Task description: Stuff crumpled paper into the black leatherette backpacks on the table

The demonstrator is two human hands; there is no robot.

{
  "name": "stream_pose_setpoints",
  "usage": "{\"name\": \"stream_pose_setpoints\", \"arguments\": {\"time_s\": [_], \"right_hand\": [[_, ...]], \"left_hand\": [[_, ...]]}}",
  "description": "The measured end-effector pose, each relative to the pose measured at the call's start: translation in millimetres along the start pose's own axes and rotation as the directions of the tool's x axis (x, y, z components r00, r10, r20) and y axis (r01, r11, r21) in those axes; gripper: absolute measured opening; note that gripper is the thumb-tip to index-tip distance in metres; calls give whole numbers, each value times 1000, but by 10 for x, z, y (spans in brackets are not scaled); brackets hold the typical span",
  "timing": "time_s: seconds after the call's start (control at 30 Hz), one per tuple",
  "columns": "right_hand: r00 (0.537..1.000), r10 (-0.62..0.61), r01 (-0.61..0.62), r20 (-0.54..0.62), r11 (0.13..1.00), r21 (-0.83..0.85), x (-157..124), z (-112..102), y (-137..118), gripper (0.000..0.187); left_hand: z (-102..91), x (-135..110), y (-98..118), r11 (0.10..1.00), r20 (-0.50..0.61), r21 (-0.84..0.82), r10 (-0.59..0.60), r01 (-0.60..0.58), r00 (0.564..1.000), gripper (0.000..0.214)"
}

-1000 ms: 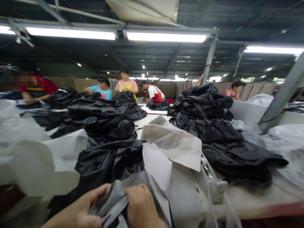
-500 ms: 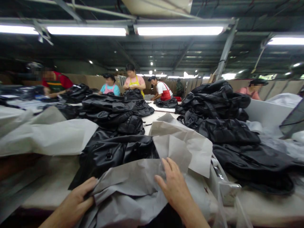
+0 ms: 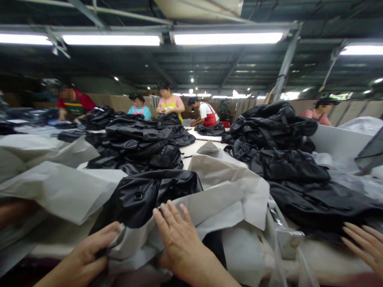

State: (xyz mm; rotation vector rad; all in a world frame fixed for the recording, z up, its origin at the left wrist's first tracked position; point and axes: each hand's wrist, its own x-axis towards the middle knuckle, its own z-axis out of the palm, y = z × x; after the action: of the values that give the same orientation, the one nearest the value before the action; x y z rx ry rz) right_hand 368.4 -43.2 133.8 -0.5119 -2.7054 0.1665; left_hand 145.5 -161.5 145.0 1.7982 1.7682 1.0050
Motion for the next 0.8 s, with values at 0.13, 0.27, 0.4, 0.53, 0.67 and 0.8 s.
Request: {"name": "stream_pose_setpoints", "arguments": {"time_s": [0.13, 0.27, 0.4, 0.53, 0.67, 0.8], "right_hand": [[994, 112, -105, -20, 970, 222, 194, 267, -65, 14], [916, 396, -283, -64, 751, 596, 331, 182, -63, 28], [734, 664, -312, -140, 513, 800, 441, 100, 30, 42], [559, 826, -395, -73, 343, 852, 470, 194, 54, 50], [697, 711, -363, -93, 462, 809, 358, 205, 90, 51], [876, 342, -204, -340, 901, 383, 160, 39, 333, 51]], "left_hand": [[-62, -38, -3, 991, 3, -136, 5, -5, 1000, 19], [7, 9, -166, 917, -81, -371, -187, 144, 979, 43], [304, 111, -179, 690, 92, -701, -165, 182, 982, 73], [781, 229, 19, 500, 214, -836, -85, 228, 973, 65], [1122, 314, 137, 524, 27, -841, -205, 134, 978, 41], [1026, 331, 61, 326, -9, -942, -270, 83, 963, 40]]}}
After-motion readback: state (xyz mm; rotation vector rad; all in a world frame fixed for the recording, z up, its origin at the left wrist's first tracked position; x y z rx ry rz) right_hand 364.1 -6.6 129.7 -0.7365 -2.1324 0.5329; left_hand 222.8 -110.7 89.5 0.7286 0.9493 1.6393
